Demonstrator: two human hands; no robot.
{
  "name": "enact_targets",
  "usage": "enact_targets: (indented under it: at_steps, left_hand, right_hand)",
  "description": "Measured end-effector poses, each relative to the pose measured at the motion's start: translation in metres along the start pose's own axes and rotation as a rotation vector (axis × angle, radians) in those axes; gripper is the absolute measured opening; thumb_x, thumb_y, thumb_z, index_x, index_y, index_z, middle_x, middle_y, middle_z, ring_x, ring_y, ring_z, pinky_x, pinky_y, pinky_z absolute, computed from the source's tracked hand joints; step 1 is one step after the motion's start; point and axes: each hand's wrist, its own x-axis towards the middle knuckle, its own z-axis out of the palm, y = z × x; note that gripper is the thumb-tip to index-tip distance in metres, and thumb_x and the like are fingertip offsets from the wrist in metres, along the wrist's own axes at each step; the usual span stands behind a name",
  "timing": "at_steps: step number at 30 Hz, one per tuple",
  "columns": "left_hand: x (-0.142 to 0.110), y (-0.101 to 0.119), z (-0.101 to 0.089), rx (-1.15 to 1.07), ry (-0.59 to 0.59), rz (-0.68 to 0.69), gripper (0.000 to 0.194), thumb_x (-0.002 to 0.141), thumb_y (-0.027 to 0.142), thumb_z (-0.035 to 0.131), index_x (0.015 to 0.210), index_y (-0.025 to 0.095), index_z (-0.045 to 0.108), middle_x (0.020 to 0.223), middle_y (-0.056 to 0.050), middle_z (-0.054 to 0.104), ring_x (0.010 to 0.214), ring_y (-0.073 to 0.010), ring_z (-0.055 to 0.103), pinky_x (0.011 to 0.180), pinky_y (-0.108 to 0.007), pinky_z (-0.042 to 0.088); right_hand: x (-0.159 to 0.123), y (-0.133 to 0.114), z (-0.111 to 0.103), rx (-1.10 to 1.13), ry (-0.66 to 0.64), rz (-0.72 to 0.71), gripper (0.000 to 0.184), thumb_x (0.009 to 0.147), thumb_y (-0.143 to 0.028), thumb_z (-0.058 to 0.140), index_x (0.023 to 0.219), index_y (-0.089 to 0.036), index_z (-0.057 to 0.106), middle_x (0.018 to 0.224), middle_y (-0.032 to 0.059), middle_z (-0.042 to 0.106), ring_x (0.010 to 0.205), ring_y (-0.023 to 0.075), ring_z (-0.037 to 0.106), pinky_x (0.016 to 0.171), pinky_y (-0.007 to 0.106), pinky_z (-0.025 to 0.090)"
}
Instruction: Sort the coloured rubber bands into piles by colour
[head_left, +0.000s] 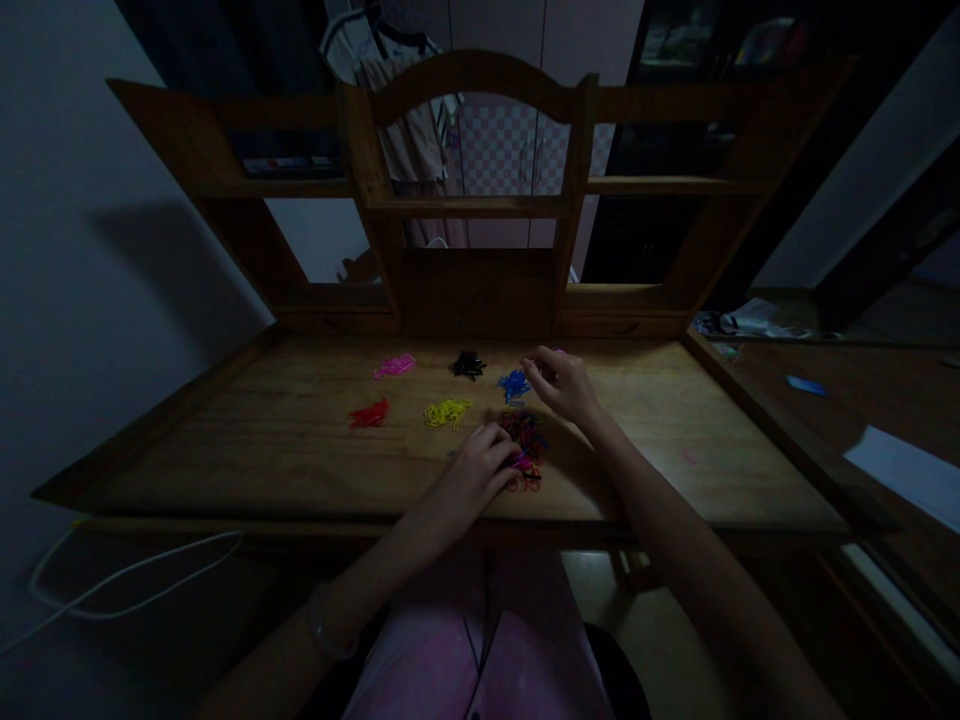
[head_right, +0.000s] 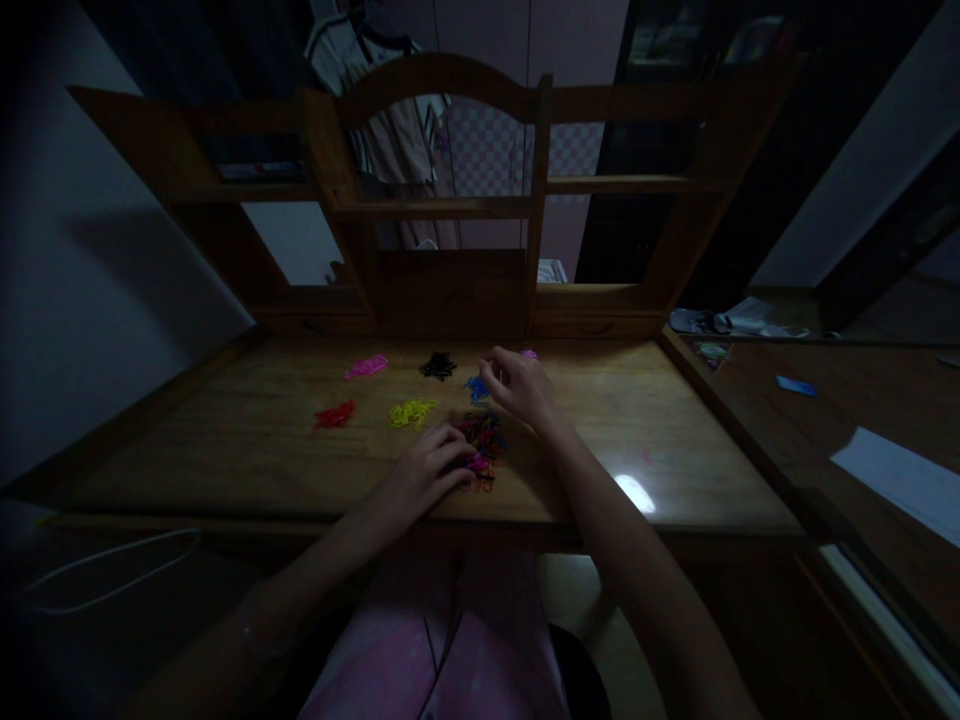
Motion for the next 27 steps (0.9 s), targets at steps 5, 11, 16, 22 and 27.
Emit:
enact_targets:
  at_steps: [5, 11, 16, 22, 27]
  left_hand:
    - [0.002, -0.004, 0.004, 0.058, -0.009, 0.009, 0.014, 0.093, 0.02, 0.051, 0.096, 0.018, 0.065, 0.102, -0.006, 0.055, 0.098, -0.0188, 0.054, 0.088, -0.033, 0.047]
    - [0.004, -0.006, 0.002, 0.069, 0.042, 0.036, 0.014, 0.093, 0.02, 0.051, 0.091, 0.019, 0.065, 0.1, -0.005, 0.057, 0.096, -0.0182, 0.055, 0.088, -0.033, 0.046]
    - [0.006, -0.01, 0.003, 0.052, 0.112, 0.013, 0.007, 0.087, 0.02, 0.06, 0.09, 0.02, 0.067, 0.1, -0.004, 0.059, 0.098, -0.0188, 0.055, 0.089, -0.033, 0.046]
    - [0.01, -0.016, -0.001, 0.001, 0.173, -0.02, 0.007, 0.085, 0.022, 0.065, 0.087, 0.022, 0.071, 0.094, -0.004, 0.062, 0.093, -0.0181, 0.059, 0.084, -0.032, 0.047]
    - [0.014, -0.015, -0.005, -0.009, 0.206, -0.064, 0.004, 0.081, 0.025, 0.07, 0.082, 0.022, 0.071, 0.092, -0.003, 0.063, 0.089, -0.0173, 0.06, 0.082, -0.031, 0.047]
  right_hand:
    - [-0.001, 0.0, -0.001, -0.017, -0.002, 0.02, 0.027, 0.094, -0.038, 0.046, 0.086, -0.018, 0.063, 0.061, -0.0016, 0.055, 0.055, 0.0111, 0.049, 0.057, 0.024, 0.031]
    - [-0.001, -0.002, -0.002, -0.017, -0.005, 0.019, 0.028, 0.094, -0.038, 0.045, 0.086, -0.018, 0.063, 0.062, -0.0008, 0.057, 0.055, 0.0112, 0.049, 0.055, 0.024, 0.03]
    - [0.0, 0.0, -0.001, -0.014, 0.004, 0.012, 0.027, 0.094, -0.038, 0.045, 0.085, -0.019, 0.062, 0.062, -0.001, 0.057, 0.054, 0.0111, 0.049, 0.055, 0.024, 0.03]
    - [0.0, 0.0, -0.001, -0.015, 0.002, 0.012, 0.026, 0.093, -0.037, 0.046, 0.082, -0.018, 0.061, 0.062, -0.0011, 0.057, 0.054, 0.0108, 0.048, 0.055, 0.024, 0.03]
    - [0.0, 0.0, -0.002, -0.031, -0.003, 0.02, 0.025, 0.093, -0.036, 0.046, 0.083, -0.019, 0.062, 0.061, -0.0013, 0.056, 0.054, 0.0108, 0.048, 0.055, 0.024, 0.03]
